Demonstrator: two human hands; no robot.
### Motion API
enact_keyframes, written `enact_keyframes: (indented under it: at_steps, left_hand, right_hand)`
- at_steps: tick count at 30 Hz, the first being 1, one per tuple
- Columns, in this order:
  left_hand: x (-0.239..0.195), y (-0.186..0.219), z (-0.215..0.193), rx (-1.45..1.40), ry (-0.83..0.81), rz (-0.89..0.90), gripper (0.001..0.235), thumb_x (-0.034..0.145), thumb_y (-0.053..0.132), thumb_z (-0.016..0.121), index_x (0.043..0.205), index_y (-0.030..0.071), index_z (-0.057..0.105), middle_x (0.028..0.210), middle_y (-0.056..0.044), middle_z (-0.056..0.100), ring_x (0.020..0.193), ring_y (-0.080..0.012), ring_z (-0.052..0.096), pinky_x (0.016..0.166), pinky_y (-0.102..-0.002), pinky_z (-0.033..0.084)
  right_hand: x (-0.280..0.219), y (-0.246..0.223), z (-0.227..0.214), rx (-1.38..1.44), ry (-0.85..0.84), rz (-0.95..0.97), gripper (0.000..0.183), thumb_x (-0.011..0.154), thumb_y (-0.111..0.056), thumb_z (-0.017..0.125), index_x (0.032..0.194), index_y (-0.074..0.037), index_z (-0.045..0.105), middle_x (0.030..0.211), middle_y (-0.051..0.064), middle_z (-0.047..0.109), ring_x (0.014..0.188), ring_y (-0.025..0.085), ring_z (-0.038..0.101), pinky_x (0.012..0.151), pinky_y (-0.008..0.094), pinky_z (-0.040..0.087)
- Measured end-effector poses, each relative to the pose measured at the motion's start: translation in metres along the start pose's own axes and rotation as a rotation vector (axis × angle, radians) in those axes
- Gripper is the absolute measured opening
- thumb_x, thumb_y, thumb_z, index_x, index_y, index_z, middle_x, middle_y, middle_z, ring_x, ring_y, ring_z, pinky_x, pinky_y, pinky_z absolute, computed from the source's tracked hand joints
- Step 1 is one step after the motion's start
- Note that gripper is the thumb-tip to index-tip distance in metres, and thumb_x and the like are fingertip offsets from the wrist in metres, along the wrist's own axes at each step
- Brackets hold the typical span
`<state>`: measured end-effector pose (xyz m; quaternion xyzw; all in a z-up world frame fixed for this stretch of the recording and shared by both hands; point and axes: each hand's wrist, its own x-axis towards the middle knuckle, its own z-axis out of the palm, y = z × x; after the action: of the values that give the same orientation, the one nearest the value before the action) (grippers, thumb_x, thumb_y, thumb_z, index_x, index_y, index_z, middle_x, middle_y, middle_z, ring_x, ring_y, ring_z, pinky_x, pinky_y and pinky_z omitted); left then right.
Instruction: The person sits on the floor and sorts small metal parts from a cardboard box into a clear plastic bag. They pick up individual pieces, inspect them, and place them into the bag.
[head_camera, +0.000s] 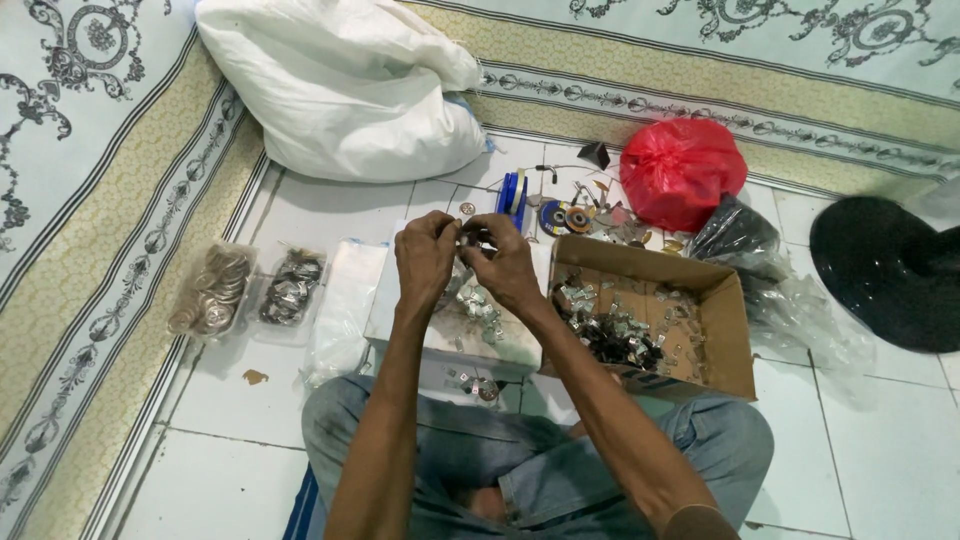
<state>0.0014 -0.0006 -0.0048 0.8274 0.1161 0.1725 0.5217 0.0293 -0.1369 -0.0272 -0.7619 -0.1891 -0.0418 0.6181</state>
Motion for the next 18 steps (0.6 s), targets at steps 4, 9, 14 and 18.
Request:
enact_keyframes:
  at_steps: [4,9,14,18]
  left_hand:
    - [0.004,-0.005,-0.001,-0.034,0.025,-0.003,0.02,0.091,0.024,0.066,0.095,0.011,0.081,0.081,-0.014,0.077,0.087,-0.0388,0.075,0.077,-0.049,0.056]
    - [0.016,-0.019,0.014,-0.052,0.042,-0.047,0.02,0.089,0.027,0.067,0.092,0.013,0.081,0.08,-0.012,0.077,0.086,-0.0379,0.075,0.077,-0.048,0.055]
    - [0.014,-0.008,0.015,-0.074,0.042,-0.091,0.02,0.089,0.026,0.067,0.092,0.012,0.081,0.081,-0.013,0.077,0.089,-0.0396,0.074,0.079,-0.049,0.054]
    - [0.012,-0.003,0.02,-0.088,0.041,-0.085,0.018,0.088,0.026,0.069,0.092,0.013,0.081,0.074,-0.01,0.076,0.081,-0.034,0.075,0.076,-0.046,0.054]
  right_hand:
    - [0.001,0.012,-0.004,-0.177,-0.08,-0.113,0.035,0.086,-0.003,0.076,0.12,-0.008,0.069,0.113,0.018,0.067,0.107,0.045,0.068,0.084,0.049,0.065]
    - [0.01,0.014,-0.015,-0.292,-0.237,-0.256,0.034,0.089,-0.004,0.055,0.117,-0.01,0.073,0.121,0.016,0.073,0.111,0.04,0.07,0.091,0.049,0.06]
    - [0.017,-0.005,-0.034,-0.461,-0.431,-0.335,0.041,0.078,-0.005,0.057,0.116,-0.005,0.071,0.129,0.024,0.067,0.111,0.05,0.066,0.09,0.058,0.057]
    - [0.02,0.007,-0.041,-0.597,-0.514,-0.401,0.02,0.087,-0.004,0.065,0.105,-0.001,0.07,0.128,0.025,0.065,0.112,0.052,0.065,0.086,0.054,0.058]
